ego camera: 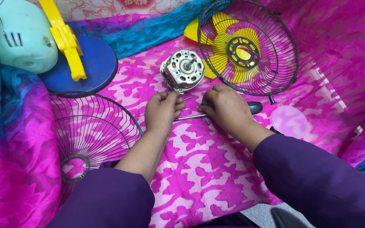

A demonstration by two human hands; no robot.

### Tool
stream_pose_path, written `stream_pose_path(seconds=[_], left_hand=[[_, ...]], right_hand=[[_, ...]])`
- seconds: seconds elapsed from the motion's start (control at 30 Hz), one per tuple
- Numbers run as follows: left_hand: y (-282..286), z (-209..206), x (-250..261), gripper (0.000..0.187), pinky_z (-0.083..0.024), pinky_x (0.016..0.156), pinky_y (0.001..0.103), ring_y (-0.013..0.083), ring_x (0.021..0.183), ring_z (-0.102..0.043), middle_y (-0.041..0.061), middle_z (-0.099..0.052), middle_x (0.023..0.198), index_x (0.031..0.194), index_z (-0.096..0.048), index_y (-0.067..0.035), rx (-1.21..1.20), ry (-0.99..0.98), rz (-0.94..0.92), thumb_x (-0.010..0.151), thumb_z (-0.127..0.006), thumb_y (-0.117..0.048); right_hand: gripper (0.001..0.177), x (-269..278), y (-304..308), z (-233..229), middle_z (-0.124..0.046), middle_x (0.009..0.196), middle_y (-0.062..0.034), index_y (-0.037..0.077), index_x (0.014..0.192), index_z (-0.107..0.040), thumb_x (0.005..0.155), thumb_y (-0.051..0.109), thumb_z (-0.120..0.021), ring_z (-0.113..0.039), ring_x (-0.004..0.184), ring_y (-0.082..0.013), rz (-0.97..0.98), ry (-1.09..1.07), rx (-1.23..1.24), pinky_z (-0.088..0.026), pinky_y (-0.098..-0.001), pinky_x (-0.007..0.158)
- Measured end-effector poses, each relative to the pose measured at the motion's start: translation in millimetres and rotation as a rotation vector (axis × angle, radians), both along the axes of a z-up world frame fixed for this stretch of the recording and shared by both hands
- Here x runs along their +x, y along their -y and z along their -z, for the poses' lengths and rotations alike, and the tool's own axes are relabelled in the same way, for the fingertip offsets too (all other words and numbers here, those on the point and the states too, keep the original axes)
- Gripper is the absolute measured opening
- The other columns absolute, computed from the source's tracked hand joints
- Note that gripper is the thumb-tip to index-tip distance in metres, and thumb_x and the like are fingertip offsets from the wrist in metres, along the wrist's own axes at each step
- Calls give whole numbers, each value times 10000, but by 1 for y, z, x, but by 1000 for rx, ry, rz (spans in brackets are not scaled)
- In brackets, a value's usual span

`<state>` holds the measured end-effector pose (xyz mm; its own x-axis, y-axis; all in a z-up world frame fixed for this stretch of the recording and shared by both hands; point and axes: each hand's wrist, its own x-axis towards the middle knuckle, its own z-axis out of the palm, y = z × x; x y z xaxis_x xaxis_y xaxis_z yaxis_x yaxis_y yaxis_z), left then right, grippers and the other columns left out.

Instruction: The person reassembles an electric fan motor by hand, aligning the stator and rotor, and then uses a screwdriver to tighten screws into the motor housing.

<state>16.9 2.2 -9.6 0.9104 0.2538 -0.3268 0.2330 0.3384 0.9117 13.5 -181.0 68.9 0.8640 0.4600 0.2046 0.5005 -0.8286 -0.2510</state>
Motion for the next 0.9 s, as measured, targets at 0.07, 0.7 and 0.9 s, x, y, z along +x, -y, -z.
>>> stream_pose_path(seconds=[0.07,0.7,0.9], left_hand=[[0,0,-1,269,-606,679,251,153,794,-765,87,-767,925,1085,-665,5,46,8,29,921,-669,-208],[-6,-7,-7,183,-600,710,239,118,792,-737,43,-778,932,1005,-760,-35,-14,-7,184,906,-730,-185],[-4,-11,-7,177,-588,688,250,134,779,-742,70,-768,920,1029,-738,-13,-3,-47,94,904,-756,-138]], right_hand=[[224,2,-1,-1,-686,897,-136,85,895,-757,800,283,-801,-670,904,-346,20,-19,-20,-530,-488,784],[189,3,-27,-8,-722,919,-137,43,960,-751,838,187,-742,-707,839,-309,-94,-25,270,-550,-423,739],[204,-2,-17,-11,-723,932,-136,72,1039,-768,876,179,-709,-712,822,-305,-91,-84,273,-556,-417,735]])
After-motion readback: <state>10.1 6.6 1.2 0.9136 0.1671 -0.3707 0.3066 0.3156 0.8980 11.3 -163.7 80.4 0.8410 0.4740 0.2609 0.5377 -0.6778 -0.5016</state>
